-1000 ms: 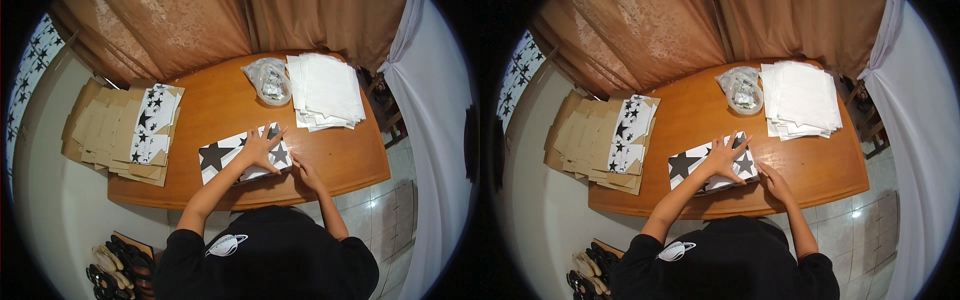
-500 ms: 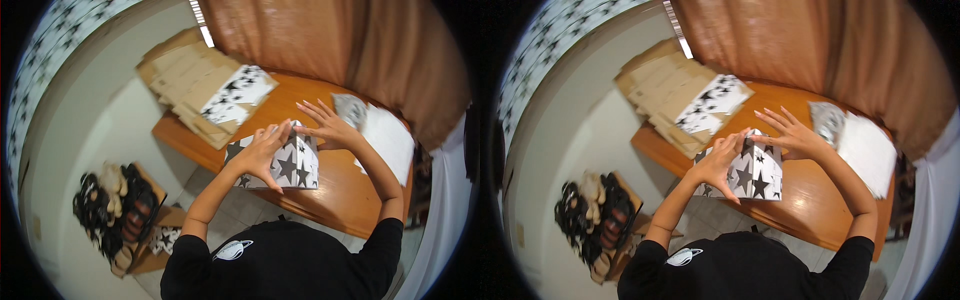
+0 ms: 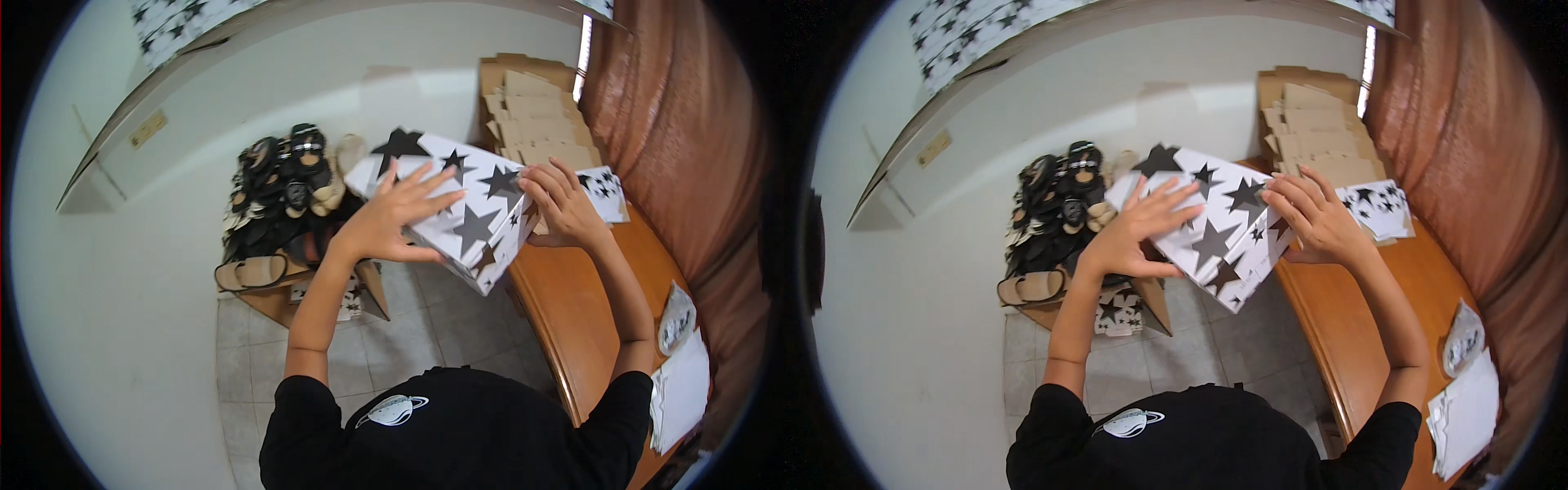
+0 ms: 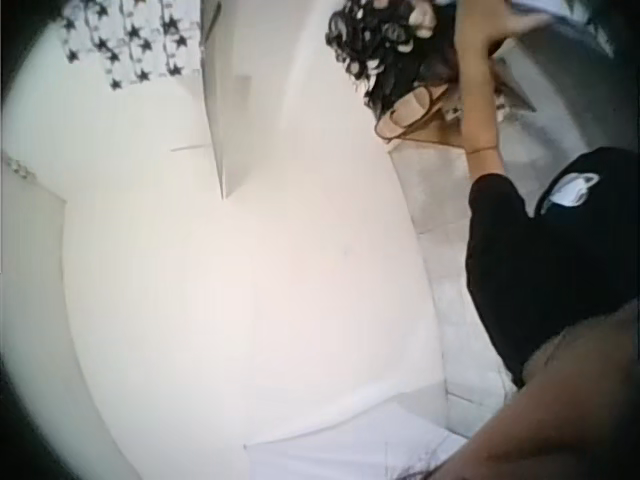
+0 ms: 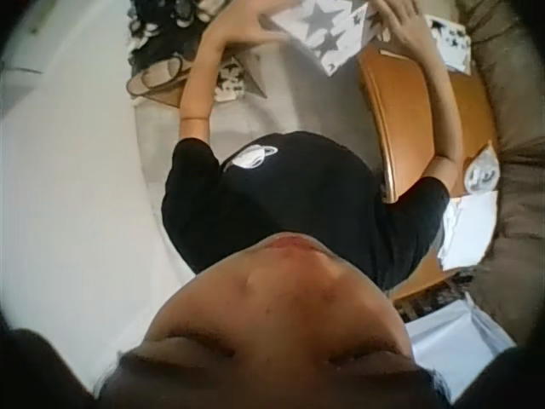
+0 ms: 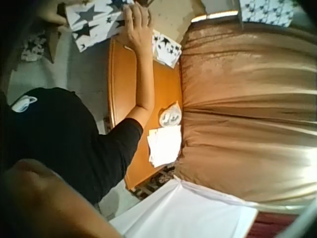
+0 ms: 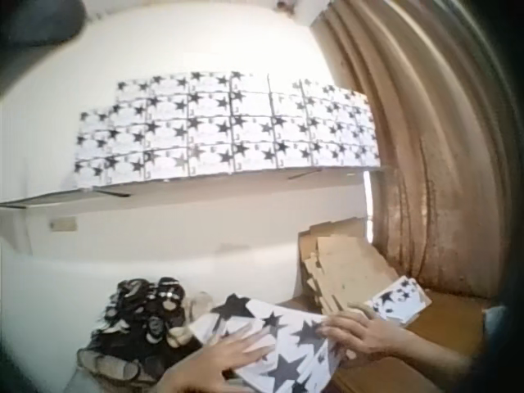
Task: The recorder folds cardboard into shoe boxes, inserts tissue paper, and stacks the completed boxes on a wall shelf.
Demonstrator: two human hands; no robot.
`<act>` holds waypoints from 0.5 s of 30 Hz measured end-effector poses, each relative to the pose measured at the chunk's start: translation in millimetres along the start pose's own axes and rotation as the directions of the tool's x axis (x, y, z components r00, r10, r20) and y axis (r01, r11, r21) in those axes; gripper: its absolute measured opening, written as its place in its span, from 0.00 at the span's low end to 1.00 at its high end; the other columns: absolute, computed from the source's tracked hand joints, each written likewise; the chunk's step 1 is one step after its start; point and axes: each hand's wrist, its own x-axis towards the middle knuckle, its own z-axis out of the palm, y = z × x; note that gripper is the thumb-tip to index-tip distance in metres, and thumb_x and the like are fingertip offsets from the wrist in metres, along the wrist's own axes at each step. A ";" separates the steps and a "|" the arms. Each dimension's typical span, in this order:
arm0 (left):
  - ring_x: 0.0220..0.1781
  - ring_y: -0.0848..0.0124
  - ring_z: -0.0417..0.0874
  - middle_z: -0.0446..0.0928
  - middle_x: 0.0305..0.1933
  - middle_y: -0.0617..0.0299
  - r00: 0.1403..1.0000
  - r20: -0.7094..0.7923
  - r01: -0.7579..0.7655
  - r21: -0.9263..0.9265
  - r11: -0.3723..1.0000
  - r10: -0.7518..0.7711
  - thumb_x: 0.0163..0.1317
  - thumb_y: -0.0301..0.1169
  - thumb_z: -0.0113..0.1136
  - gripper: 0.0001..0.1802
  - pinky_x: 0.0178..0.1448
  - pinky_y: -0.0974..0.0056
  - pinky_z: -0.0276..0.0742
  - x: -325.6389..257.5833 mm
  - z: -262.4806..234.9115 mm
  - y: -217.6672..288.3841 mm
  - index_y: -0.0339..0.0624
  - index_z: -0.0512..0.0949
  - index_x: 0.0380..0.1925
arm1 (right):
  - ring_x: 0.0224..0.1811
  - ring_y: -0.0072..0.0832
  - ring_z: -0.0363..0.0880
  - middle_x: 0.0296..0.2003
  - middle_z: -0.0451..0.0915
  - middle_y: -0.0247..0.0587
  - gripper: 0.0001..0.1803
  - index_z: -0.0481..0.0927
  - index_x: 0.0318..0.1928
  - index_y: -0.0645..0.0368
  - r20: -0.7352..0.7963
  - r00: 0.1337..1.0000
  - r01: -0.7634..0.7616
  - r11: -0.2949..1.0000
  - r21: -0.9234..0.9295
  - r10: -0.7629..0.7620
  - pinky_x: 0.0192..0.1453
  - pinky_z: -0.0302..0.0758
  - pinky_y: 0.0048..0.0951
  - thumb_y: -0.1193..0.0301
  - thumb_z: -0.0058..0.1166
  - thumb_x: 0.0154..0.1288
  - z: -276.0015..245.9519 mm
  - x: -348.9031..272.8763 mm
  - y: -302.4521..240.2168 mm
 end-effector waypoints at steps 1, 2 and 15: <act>0.71 0.51 0.50 0.54 0.69 0.56 0.997 -0.058 0.056 0.113 0.992 -0.050 0.37 0.50 0.69 0.41 0.68 0.40 0.35 -18.7 -15.0 -4.0 0.54 0.70 0.56 | 0.61 0.35 0.61 0.56 0.65 0.41 0.51 0.62 0.58 0.56 -0.104 0.995 -0.010 0.999 0.030 0.013 0.68 0.52 0.45 0.64 0.68 0.25 7.4 17.4 -4.6; 0.71 0.51 0.48 0.53 0.69 0.54 0.983 -0.173 0.087 0.133 0.987 -0.064 0.38 0.48 0.69 0.40 0.69 0.42 0.35 -34.4 -25.7 -7.0 0.55 0.70 0.56 | 0.60 0.37 0.61 0.55 0.65 0.41 0.53 0.62 0.58 0.56 -0.174 0.985 -0.005 1.000 0.015 0.007 0.67 0.53 0.46 0.63 0.69 0.22 14.7 32.8 -10.4; 0.68 0.45 0.54 0.46 0.69 0.40 0.763 -0.644 0.388 0.385 0.837 -0.057 0.41 0.43 0.70 0.52 0.66 0.50 0.54 -59.5 14.3 133.8 0.42 0.52 0.65 | 0.57 0.39 0.58 0.52 0.61 0.42 0.55 0.60 0.59 0.56 -0.793 0.609 0.152 0.975 0.163 0.038 0.63 0.54 0.48 0.60 0.69 0.21 38.6 55.6 -44.3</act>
